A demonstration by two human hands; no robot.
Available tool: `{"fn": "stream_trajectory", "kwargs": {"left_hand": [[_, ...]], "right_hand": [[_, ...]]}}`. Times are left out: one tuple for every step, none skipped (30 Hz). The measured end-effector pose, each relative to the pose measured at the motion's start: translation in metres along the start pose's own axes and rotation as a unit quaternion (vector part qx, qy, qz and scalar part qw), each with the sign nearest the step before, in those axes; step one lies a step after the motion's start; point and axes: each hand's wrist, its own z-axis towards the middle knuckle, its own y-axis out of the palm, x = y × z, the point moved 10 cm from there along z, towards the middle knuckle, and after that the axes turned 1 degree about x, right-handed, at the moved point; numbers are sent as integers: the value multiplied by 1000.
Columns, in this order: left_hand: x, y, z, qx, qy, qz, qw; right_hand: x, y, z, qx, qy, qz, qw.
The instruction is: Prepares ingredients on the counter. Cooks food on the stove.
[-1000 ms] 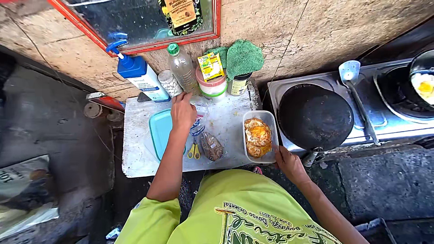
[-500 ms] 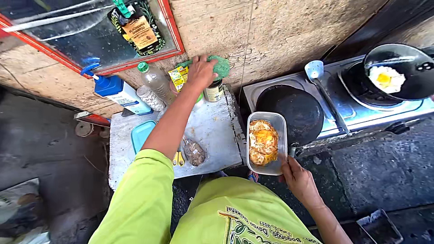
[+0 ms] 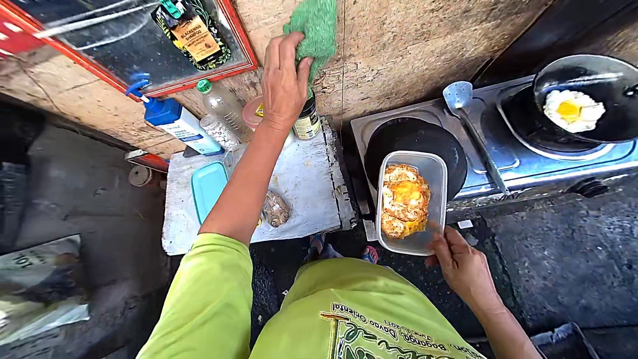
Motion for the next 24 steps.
{"fn": "stream_trajectory", "kwargs": {"left_hand": [[10,-14,-2,30,-4,-12,999],[20,-28,-6,47,-16,-22,999],[27,-41,-12,51,-38,-24,998],[31,-53,-20,41,-68,-19,997],[31,-61,-32,21,-104,-14,994],[27,-67,-47,-2,-141,-10,990],[19,-69,-65,-25,-181,-1,983],[7,-69,-86,-51,-231,9,972],[-8,-65,-111,-85,-289,22,953],[-22,-59,-136,-129,-345,32,929],[-33,-51,-161,-173,-396,36,901],[-41,-41,-186,-210,-433,37,876],[-45,-30,-209,-239,-458,34,856],[-49,-19,-229,-260,-476,32,839],[-52,-9,-243,-275,-493,33,825],[-54,-2,-252,-287,-507,39,812],[-56,2,-256,-293,-517,48,803],[-59,5,-257,-295,-526,60,795],[-63,6,-255,-293,-534,73,790],[-68,8,-253,-292,-539,90,785],[-75,12,-251,-296,-541,111,779],[-83,19,-249,-306,-542,131,772],[-90,29,-248,-322,-540,149,763],[-96,42,-248,-345,-537,167,752]], "right_hand": [[1,-1,0,-1,-4,2,1000],[3,-1,-1,-3,-8,4,1000],[4,-2,-1,-6,-11,7,1000],[5,-2,-2,-8,-13,9,1000],[7,-2,-2,-9,-14,11,1000],[8,-3,-3,-9,-15,13,1000],[9,-3,-3,-8,-15,13,1000],[10,-4,-4,-7,-16,11,1000],[12,-4,-4,-7,-15,8,1000],[13,-4,-4,-7,-14,5,1000],[14,-4,-5,-8,-11,3,1000],[15,-4,-5,-9,-11,0,1000],[14,-5,-6,-9,-12,-3,1000],[14,-5,-5,-9,-12,-5,1000],[12,-5,-5,-7,-14,-5,1000],[11,-4,-4,-6,-16,-6,1000],[10,-4,-4,-7,-16,-8,1000],[9,-3,-3,-7,-17,-9,1000],[7,-3,-3,-7,-15,-10,1000],[6,-3,-3,-7,-13,-11,1000],[5,-2,-4,-7,-12,-11,1000],[3,-1,-4,-6,-12,-9,1000],[2,0,-4,-8,-10,-8,1000],[1,1,-5,-11,-7,-6,1000]]}}
